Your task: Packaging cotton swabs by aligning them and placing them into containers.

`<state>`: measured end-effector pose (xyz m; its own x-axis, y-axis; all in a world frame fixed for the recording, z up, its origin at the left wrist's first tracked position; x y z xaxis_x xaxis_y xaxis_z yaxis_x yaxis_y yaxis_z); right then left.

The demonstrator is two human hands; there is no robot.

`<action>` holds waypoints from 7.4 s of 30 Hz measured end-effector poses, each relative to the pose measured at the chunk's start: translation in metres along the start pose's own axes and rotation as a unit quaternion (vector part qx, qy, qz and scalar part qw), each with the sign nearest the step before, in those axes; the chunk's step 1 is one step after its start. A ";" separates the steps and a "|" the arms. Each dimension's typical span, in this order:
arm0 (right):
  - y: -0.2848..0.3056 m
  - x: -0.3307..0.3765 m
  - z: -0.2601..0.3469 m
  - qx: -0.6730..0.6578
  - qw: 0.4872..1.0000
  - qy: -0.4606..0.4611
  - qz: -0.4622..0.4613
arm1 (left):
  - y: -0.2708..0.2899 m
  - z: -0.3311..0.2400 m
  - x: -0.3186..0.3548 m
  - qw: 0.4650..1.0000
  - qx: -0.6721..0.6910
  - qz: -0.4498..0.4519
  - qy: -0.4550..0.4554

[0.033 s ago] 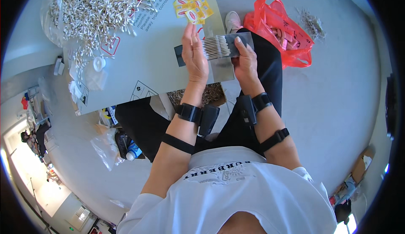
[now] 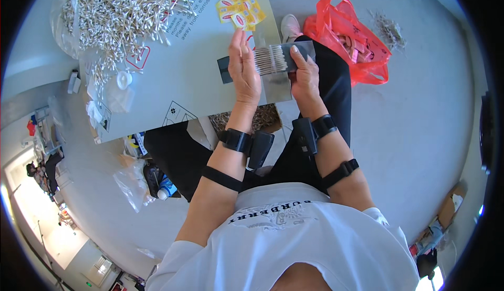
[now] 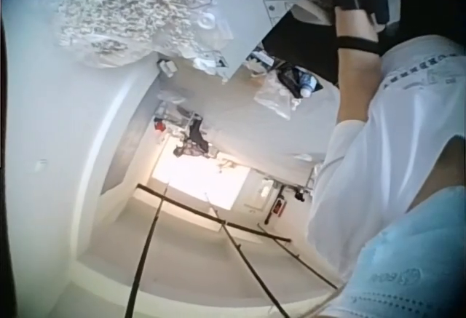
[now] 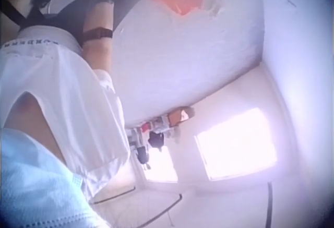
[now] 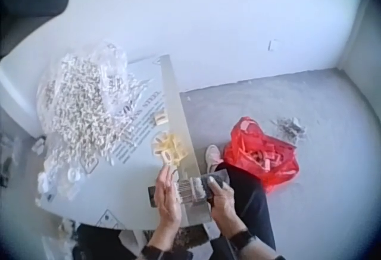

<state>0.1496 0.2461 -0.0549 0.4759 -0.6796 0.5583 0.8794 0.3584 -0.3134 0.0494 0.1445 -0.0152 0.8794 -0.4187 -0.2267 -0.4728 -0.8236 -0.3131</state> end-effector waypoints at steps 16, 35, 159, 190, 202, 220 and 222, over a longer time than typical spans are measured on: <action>-0.001 -0.005 -0.007 0.034 0.994 0.100 -0.004 | -0.007 0.006 0.001 0.997 0.038 0.045 0.042; 0.008 -0.002 -0.007 0.014 0.999 0.035 -0.034 | 0.015 -0.003 -0.125 0.849 -0.493 0.188 0.008; -0.005 -0.001 0.004 0.102 0.985 0.135 -0.029 | -0.002 -0.014 0.044 0.816 -0.551 0.175 0.012; -0.110 0.066 -0.009 0.500 0.710 0.446 0.216 | 0.156 -0.059 -0.123 0.819 -0.555 -0.051 0.134; -0.146 0.046 -0.018 0.538 0.689 0.466 0.136 | 0.141 -0.093 0.022 0.843 -0.532 0.080 -0.004; -0.135 0.043 -0.034 0.531 0.665 0.489 0.191 | 0.147 -0.109 0.081 0.845 -0.507 0.153 0.067; -0.132 0.043 -0.034 0.533 0.656 0.502 0.182 | 0.141 -0.111 0.085 0.857 -0.495 0.126 0.063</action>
<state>0.0534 0.1475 -0.0152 0.8795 -0.3113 -0.3599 0.4733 0.4945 0.7290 0.0636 -0.0496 0.0238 0.7841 -0.6184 -0.0519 -0.4246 -0.5956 0.6819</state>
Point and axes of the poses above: each hand's wrist, its own x-axis away from the middle knuckle, its own y-axis out of the back of the hand, z = x × y, the point moved 3 cm from there along -x, towards the middle knuckle, and after that the axes turned 15 degrees about x, right-handed, at the moved point
